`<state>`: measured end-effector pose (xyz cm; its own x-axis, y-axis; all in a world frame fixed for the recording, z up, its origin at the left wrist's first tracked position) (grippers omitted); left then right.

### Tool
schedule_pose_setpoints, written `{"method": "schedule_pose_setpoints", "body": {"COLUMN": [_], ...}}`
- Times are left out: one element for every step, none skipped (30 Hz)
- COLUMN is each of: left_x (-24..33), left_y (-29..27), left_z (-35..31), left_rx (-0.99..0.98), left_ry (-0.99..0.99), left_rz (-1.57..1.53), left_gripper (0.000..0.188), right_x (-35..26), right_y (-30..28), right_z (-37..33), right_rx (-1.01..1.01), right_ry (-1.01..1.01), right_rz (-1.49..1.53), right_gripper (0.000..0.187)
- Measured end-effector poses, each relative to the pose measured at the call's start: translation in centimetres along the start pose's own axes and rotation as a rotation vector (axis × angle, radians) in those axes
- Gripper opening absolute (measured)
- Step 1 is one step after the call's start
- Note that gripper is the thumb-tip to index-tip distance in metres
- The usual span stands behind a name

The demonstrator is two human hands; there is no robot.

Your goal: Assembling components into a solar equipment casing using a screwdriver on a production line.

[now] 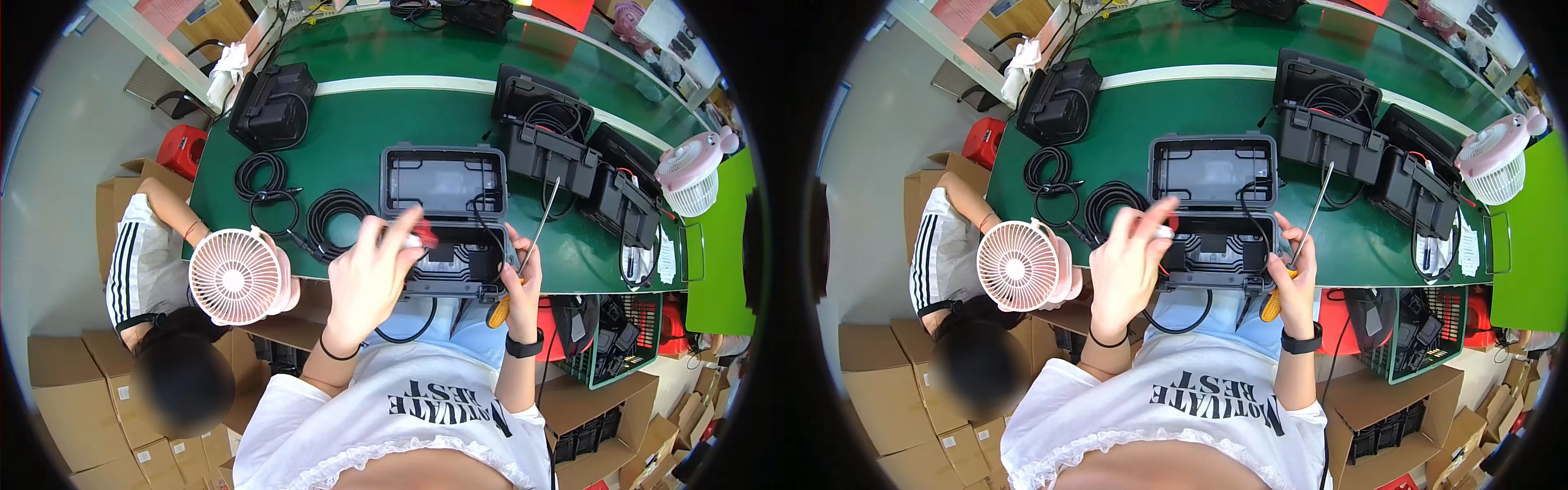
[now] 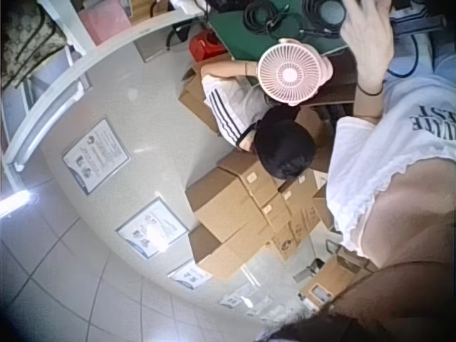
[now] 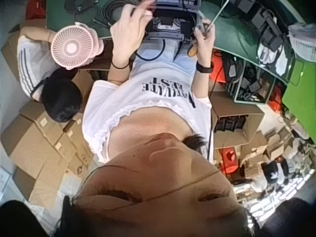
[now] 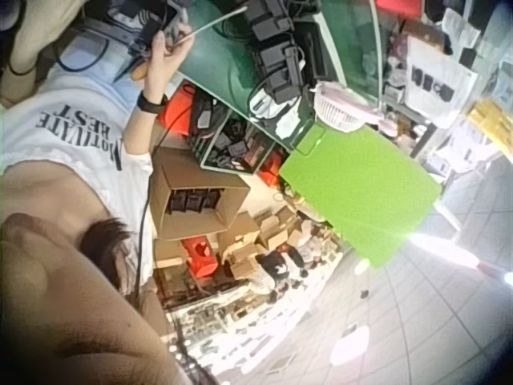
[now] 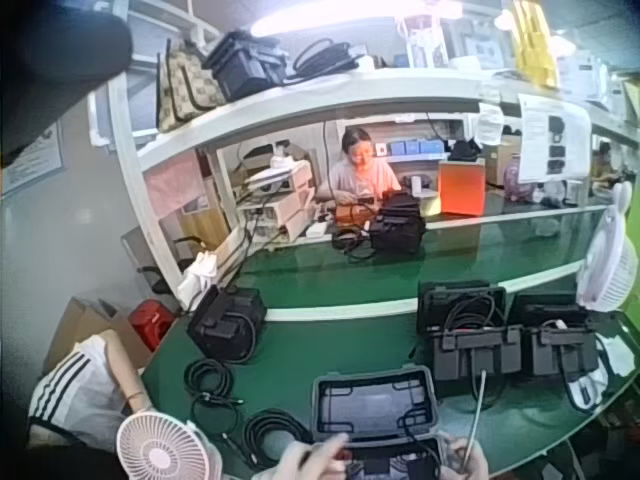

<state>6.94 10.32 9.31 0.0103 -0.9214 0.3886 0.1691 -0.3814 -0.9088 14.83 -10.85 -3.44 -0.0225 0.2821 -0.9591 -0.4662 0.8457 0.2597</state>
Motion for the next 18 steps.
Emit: {"method": "schedule_pose_setpoints", "body": {"left_x": [0.5,0.8,0.6,0.5,0.8,0.8,0.7,1.2,1.5,2.4,3.5,4.2,4.7,5.4,6.0,6.4,6.5,6.7], "left_y": [0.5,0.9,1.9,2.6,2.5,2.9,3.3,3.9,5.2,5.5,5.5,5.8,6.1,6.2,6.5,7.2,7.5,7.9], "left_z": [0.4,0.6,0.6,0.6,0.9,1.0,1.2,1.3,1.3,1.4,1.4,1.3,1.1,0.8,0.6,0.4,0.3,0.2], "left_rx": [-0.076,-0.095,-0.124,-0.153,-0.143,-0.148,-0.152,-0.183,-0.231,-0.235,-0.243,-0.29,-0.358,-0.378,-0.398,-0.395,-0.395,-0.387], "left_ry": [-0.021,-0.02,-0.01,-0.003,0.0,-0.006,-0.013,0.015,0.084,0.148,0.21,0.251,0.284,0.328,0.372,0.401,0.4,0.389], "left_rz": [0.035,0.106,0.159,0.213,0.226,0.235,0.246,0.245,0.236,0.185,0.051,-0.085,-0.215,-0.17,-0.126,-0.02,-0.021,0.086], "left_gripper": [0.028,0.025,0.024,0.023,0.024,0.024,0.023,0.022,0.022,0.025,0.033,0.041,0.058,0.067,0.075,0.085,0.085,0.085], "right_x": [0.0,0.0,0.1,0.1,0.0,0.0,0.0,0.1,0.2,0.3,0.3,0.4,0.4,0.3,0.3,0.2,0.2,0.4], "right_y": [0.0,-0.2,-0.2,-0.1,0.0,-0.1,0.0,0.1,0.1,0.0,-0.1,-0.3,-0.4,-0.4,-0.4,-0.3,-0.2,-0.4], "right_z": [-0.1,-0.3,-0.4,-0.4,-0.4,-0.4,-0.4,-0.3,-0.2,-0.2,-0.3,-0.3,-0.4,-0.4,-0.3,-0.3,-0.2,-0.1], "right_rx": [-0.001,0.001,-0.005,-0.014,-0.018,-0.016,-0.019,-0.022,-0.023,-0.027,-0.033,-0.029,-0.027,-0.025,-0.025,-0.025,-0.024,-0.026], "right_ry": [0.004,0.003,0.006,0.01,0.013,0.014,0.015,0.017,0.017,0.009,0.002,0.003,-0.003,-0.009,-0.008,-0.007,-0.006,0.002], "right_rz": [-0.001,-0.002,-0.024,-0.044,-0.041,-0.041,-0.032,-0.022,-0.021,-0.019,-0.018,-0.019,-0.037,-0.056,-0.056,-0.034,-0.012,-0.021], "right_gripper": [0.032,0.032,0.031,0.031,0.03,0.03,0.031,0.031,0.031,0.032,0.033,0.033,0.033,0.034,0.034,0.035,0.035,0.035]}}
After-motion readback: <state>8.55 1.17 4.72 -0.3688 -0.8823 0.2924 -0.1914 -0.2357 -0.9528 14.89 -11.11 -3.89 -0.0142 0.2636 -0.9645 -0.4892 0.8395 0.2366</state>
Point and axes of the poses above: each hand's wrist, its own z-axis towards the middle knuckle, its own y-axis out of the palm, x = y × z, the point moved 10 cm from there along z, towards the middle knuckle, and after that the axes turned 14 degrees about -x, right-handed, at the moved point
